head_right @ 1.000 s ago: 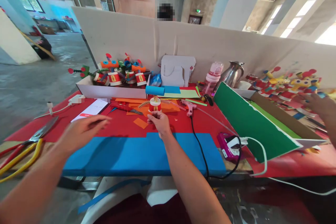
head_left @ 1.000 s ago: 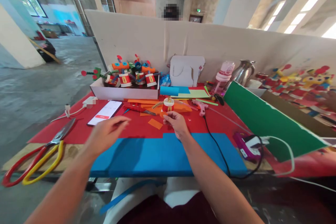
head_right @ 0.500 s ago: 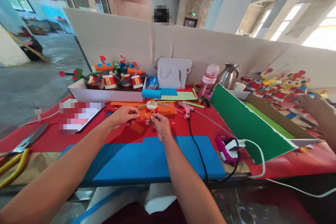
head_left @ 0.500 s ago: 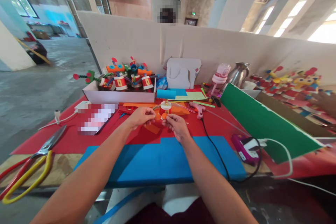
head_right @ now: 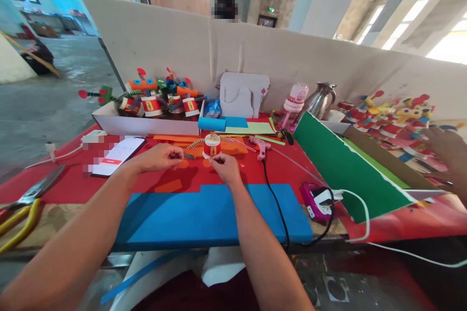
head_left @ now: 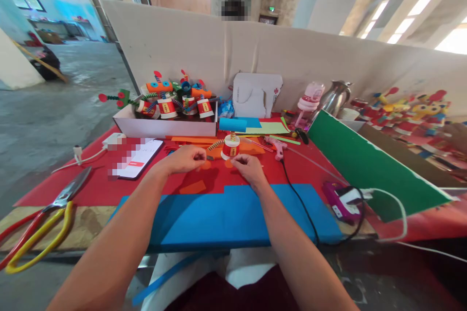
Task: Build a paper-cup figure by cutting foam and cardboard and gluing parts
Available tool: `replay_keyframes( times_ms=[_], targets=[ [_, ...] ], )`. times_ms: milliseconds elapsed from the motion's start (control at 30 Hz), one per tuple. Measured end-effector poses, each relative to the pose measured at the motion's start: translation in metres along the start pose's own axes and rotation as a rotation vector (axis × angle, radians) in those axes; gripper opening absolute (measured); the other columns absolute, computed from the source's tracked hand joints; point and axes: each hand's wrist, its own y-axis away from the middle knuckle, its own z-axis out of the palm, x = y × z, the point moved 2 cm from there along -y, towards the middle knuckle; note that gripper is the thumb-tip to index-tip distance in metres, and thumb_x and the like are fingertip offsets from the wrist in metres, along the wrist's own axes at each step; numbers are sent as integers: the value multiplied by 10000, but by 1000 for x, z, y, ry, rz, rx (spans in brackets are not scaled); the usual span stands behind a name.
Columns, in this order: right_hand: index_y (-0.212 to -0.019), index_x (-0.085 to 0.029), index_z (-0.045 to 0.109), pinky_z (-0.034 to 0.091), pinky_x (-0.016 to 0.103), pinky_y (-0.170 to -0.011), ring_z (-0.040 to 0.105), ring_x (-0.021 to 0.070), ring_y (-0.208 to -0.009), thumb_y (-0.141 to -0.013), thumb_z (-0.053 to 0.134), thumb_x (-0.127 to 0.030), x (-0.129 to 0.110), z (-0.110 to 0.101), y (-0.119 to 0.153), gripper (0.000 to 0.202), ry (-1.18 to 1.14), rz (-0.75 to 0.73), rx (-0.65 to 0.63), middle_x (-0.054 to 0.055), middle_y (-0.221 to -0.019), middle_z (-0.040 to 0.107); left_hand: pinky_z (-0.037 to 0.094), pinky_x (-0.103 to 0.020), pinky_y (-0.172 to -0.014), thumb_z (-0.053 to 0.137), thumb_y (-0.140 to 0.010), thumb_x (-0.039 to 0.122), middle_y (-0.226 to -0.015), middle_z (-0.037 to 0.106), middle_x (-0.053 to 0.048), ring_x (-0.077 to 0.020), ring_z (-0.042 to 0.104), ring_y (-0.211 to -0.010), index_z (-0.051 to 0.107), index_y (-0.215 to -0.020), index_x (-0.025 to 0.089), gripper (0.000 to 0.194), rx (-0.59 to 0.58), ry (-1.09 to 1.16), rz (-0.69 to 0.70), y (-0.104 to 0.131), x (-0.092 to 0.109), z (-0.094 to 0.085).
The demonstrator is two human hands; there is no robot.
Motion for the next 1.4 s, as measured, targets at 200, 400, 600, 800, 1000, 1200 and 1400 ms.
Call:
replay_keyframes(
  times_ms=[200,400,600,800,1000,1200,1400],
  targets=[
    [-684,-216,720,389,259,-570,570,152,-584,-688,666,-300,-3,-5,-1,100,373,-138,76,3,-622,675,318,-238,-495,524,-680,283,-485,590,-3,-138,509,-487,594,-515,189,202,-174,-60,-26,-21,16,13],
    [-696,-190,680,434,268,-605,596,173,-621,-770,567,-402,-8,-40,-2,251,367,-152,272,35,-691,704,399,-239,-609,503,-761,318,-746,719,-36,-174,617,-668,717,-754,177,257,153,-129,69,-24,9,8],
    [-729,-182,698,423,276,-627,628,191,-644,-770,549,-315,-19,-122,2,204,711,-97,465,59,-707,720,460,-274,-839,468,-730,150,-1030,745,-26,-212,664,-939,748,-973,240,381,4,-200,180,-14,-4,22],
    [-759,-179,716,419,260,-623,628,178,-646,-777,519,-261,-26,-155,-11,215,923,27,471,50,-699,717,489,-321,-821,456,-761,122,-1131,714,-11,-241,659,-993,649,-1201,353,534,-2,-507,162,-14,-2,32],
    [-852,-169,738,431,264,-661,662,205,-784,-838,507,-298,-23,-149,-34,265,1118,141,409,91,-851,743,493,-300,-839,410,-823,152,-1172,696,16,-214,644,-1045,604,-1251,382,523,-25,-603,178,-12,2,31],
    [-871,-159,734,409,261,-625,671,227,-793,-841,551,-353,-30,-135,-40,268,1176,117,426,113,-861,748,496,-296,-862,403,-827,178,-1213,679,7,-215,637,-1076,669,-1173,320,458,62,-581,106,-13,-2,18],
    [-847,-207,746,388,240,-612,652,188,-764,-840,552,-284,-40,-96,-57,208,1199,-28,269,66,-868,752,497,-299,-837,437,-802,180,-1161,704,-2,-223,650,-1043,705,-1105,309,425,68,-547,61,-14,-3,15]
  ],
)
